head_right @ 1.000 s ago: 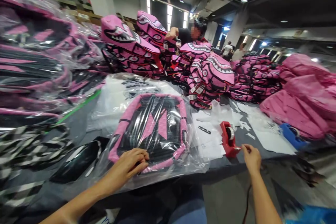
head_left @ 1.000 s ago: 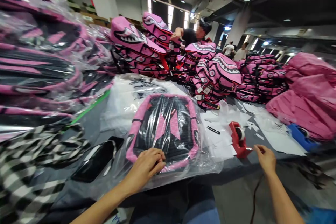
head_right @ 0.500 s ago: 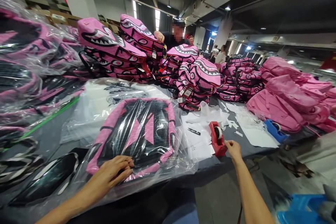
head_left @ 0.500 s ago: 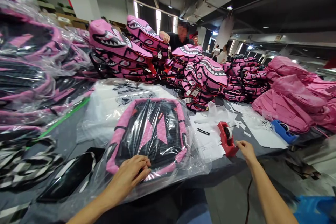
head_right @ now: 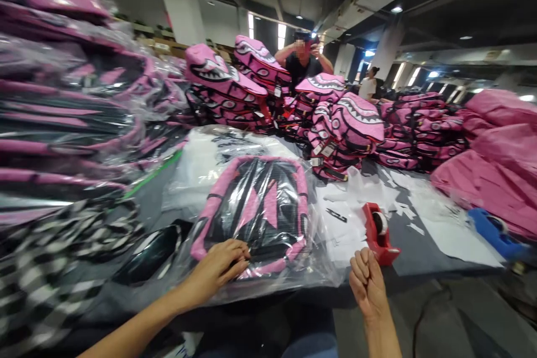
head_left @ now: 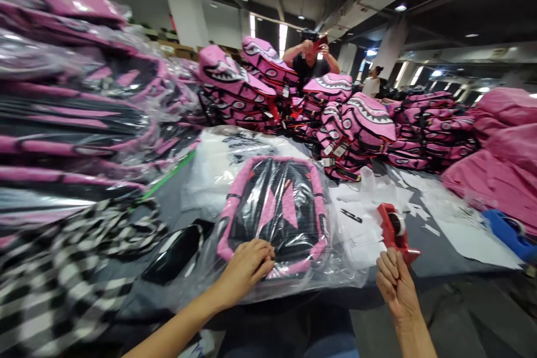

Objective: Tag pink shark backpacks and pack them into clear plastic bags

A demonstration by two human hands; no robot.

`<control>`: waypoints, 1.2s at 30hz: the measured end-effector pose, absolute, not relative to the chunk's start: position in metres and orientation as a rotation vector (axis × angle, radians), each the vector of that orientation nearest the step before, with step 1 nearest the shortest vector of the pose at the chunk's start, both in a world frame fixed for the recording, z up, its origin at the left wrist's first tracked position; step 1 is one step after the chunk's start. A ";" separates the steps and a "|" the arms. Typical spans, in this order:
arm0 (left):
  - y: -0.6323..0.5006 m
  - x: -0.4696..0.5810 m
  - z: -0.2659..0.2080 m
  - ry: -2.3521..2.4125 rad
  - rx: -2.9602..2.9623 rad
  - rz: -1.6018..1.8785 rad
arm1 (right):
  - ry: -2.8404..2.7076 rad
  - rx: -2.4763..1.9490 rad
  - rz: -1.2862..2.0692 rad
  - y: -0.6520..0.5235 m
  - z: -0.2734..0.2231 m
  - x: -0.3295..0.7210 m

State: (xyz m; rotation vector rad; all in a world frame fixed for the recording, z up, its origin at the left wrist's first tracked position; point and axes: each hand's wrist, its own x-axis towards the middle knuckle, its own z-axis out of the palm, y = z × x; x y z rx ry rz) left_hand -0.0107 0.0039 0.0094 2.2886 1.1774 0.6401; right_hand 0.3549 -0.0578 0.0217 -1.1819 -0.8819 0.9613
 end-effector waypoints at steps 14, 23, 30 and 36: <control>0.003 -0.004 0.007 1.236 2.321 0.625 | -2.824 -1.303 0.800 0.054 0.070 0.234; 0.004 -0.003 0.009 1.217 2.348 0.619 | -2.551 -1.570 0.147 0.037 0.066 0.263; 0.005 0.000 0.001 1.256 2.357 0.672 | -2.678 -0.922 -0.331 -0.016 0.002 0.268; -0.003 -0.015 0.010 1.124 2.499 0.687 | -2.682 -0.927 -0.396 -0.010 -0.018 0.272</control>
